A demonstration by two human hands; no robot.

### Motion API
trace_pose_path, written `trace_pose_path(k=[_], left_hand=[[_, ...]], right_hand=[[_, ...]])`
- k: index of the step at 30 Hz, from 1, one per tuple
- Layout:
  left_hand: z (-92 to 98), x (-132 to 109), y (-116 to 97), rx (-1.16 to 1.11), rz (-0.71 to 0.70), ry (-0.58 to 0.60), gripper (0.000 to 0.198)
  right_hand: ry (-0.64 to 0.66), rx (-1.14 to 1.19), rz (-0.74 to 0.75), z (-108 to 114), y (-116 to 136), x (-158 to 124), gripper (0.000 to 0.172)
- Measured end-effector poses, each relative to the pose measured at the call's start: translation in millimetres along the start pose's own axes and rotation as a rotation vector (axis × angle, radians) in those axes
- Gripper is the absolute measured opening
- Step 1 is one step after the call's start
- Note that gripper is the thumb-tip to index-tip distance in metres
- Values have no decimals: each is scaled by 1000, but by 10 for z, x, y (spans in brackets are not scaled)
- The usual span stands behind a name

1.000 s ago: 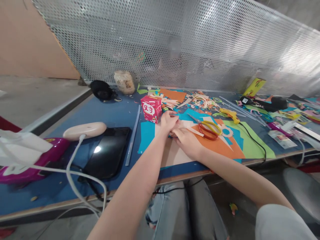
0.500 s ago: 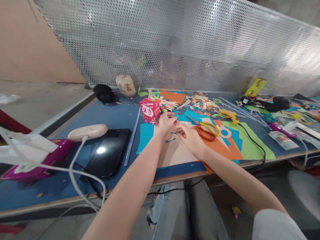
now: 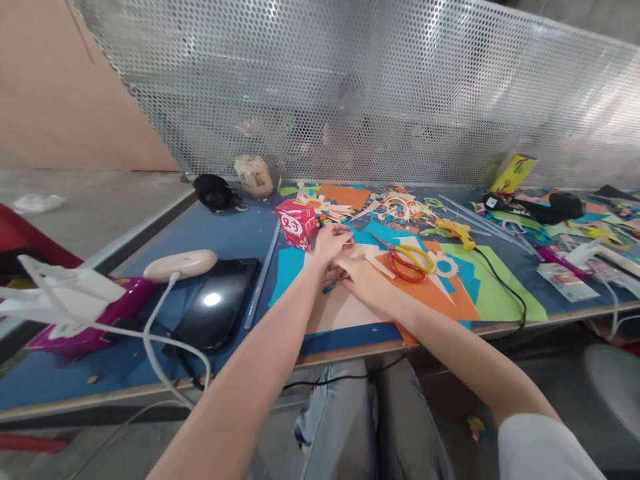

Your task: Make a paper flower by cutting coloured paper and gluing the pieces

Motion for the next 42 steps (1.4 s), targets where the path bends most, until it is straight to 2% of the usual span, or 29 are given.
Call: trace_pose_path(k=[6, 12, 14, 16, 19, 22, 26, 33, 39, 42], left_hand=[[25, 41, -14, -50, 23, -17, 14], [29, 17, -32, -22, 7, -7, 15], [26, 18, -29, -3, 7, -2, 15], [32, 24, -30, 8, 12, -3, 15], [45, 37, -40, 17, 17, -1, 14], [38, 35, -57, 39, 23, 14, 13], [24, -17, -154, 89, 5, 17, 14], [-32, -198, -437, 447, -169, 51, 21], [-155, -294, -543, 720, -460, 52, 19], [-207, -278, -516, 825, -521, 66, 17]], right_hand=[[126, -221, 17, -18, 66, 79, 16], [165, -383, 42, -61, 313, 10, 28], [169, -419, 43, -69, 321, -24, 29], [134, -362, 11, -18, 236, -43, 29], [18, -116, -61, 139, -11, -43, 26], [-41, 79, -100, 230, -255, -25, 26], [-111, 188, -164, 272, -467, -3, 24], [-275, 205, -293, 440, -642, -58, 18], [-249, 232, -345, 418, -702, -42, 18], [-269, 258, -344, 408, -731, -32, 17]])
Point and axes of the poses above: each hand's wrist, its own x-axis towards the middle knuckle, its own z-axis out of the back of the hand, y = z × x, the point moved 8 cm from there along x, towards the middle knuckle, and after that the axes turned 6 degrees about -x, right-handed, at the moved point
